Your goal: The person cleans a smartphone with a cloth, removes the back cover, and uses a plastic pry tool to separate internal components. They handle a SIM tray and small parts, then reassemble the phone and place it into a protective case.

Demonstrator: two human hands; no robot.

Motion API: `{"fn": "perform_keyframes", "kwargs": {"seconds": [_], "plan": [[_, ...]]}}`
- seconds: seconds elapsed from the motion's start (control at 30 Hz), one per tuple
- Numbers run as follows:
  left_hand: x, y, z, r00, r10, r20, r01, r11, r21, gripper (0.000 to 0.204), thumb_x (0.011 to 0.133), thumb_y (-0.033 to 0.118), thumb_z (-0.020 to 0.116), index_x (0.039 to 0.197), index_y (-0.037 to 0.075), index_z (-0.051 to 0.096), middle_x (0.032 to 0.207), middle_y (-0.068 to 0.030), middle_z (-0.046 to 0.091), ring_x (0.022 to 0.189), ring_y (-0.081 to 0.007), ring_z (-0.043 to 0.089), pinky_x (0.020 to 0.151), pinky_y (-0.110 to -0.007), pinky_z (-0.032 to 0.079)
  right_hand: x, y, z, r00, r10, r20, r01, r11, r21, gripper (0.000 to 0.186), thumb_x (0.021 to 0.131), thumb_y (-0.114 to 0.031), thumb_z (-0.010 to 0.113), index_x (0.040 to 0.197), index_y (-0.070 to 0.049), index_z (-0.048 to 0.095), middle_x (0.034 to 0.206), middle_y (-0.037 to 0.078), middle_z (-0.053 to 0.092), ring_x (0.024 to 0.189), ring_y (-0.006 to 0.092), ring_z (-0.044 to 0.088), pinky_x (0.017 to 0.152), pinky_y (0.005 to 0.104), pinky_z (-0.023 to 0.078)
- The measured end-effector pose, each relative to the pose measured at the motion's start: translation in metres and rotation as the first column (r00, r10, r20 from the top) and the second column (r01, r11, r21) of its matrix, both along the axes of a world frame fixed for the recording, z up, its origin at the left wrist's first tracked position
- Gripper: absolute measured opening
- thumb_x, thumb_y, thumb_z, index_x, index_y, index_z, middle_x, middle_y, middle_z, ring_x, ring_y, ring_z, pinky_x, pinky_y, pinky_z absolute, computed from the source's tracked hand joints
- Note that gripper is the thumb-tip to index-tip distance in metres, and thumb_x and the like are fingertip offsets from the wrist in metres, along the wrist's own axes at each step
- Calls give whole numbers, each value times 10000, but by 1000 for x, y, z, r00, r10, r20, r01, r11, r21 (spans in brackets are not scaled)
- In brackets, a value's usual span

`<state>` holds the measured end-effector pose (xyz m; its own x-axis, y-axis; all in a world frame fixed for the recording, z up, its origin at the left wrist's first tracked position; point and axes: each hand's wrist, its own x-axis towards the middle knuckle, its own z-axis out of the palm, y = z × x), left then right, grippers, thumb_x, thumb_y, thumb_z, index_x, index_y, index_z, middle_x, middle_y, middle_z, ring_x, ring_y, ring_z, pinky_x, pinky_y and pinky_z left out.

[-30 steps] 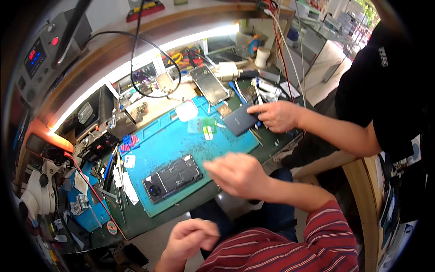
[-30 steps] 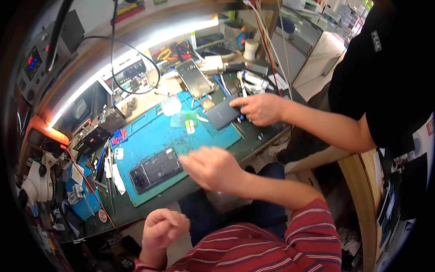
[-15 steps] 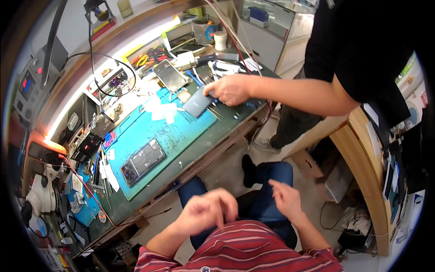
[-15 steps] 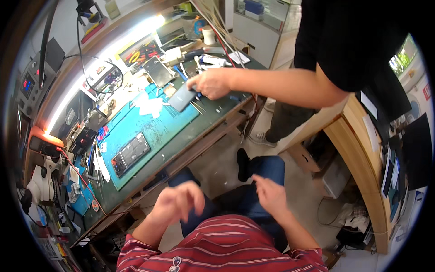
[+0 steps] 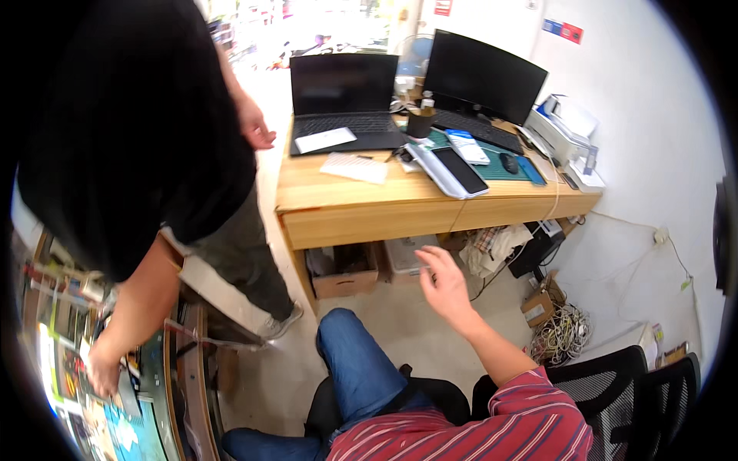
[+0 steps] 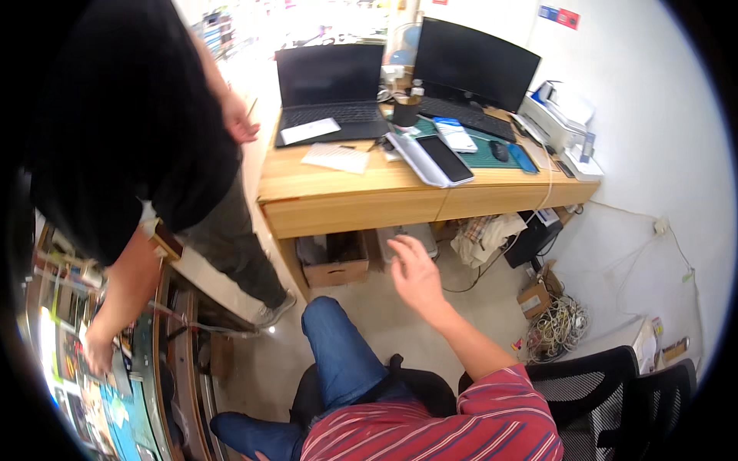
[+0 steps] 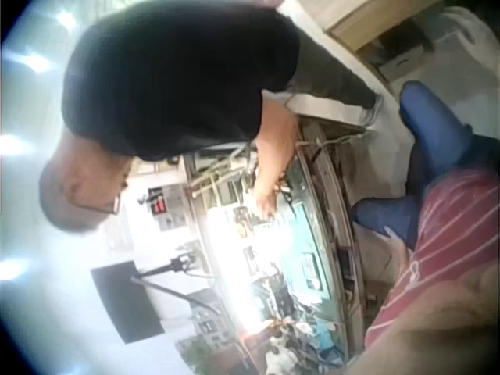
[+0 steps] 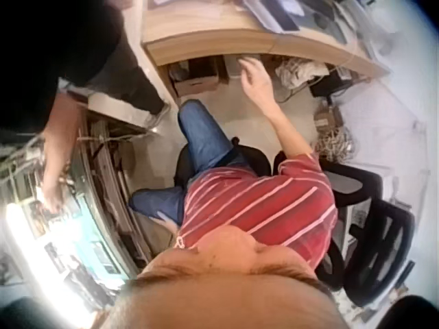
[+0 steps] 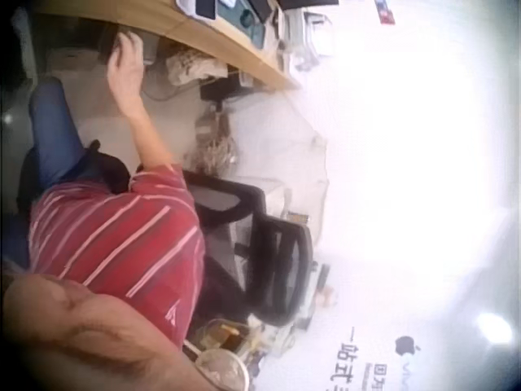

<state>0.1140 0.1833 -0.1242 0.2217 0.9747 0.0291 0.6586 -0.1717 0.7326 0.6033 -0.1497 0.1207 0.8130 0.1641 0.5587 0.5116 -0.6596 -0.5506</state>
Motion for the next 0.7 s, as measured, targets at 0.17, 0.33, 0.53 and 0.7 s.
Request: {"fn": "perform_keyframes", "kwargs": {"seconds": [0.17,0.33,0.53,0.7], "plan": [[107,131,107,991,-27,132,1,982,189,707,1039,352,607,1523,-107,376,1602,-302,362,1494,-353,381,1240,-419,285,91,-116,1,937,-297,184,324,937,-134,375,914,-197,722,1250,-41,667,1260,183,649,1166,383,618,1002,436,513],[251,267,289,959,-208,195,97,882,462,721,1038,382,581,1530,-100,367,1607,-300,356,1499,-356,370,1243,-420,279,155,-124,45,925,-64,375,214,904,-372,731,828,-336,824,1429,-47,525,1229,168,659,1156,369,619,978,454,514],[363,343,421,933,-326,155,188,805,563,740,1037,417,550,1538,-91,356,1612,-297,348,1505,-360,355,1246,-422,270,194,-93,52,947,-206,244,254,950,-180,632,876,-169,716,1463,-76,501,1146,116,681,999,298,685,831,387,573],[391,301,393,926,-362,103,262,815,516,756,1036,447,524,1545,-84,347,1616,-295,342,1510,-363,344,1248,-423,264,226,-148,45,839,-416,352,481,868,-122,435,900,-120,656,1329,-64,614,1147,133,694,1048,335,673,883,423,548]]}}
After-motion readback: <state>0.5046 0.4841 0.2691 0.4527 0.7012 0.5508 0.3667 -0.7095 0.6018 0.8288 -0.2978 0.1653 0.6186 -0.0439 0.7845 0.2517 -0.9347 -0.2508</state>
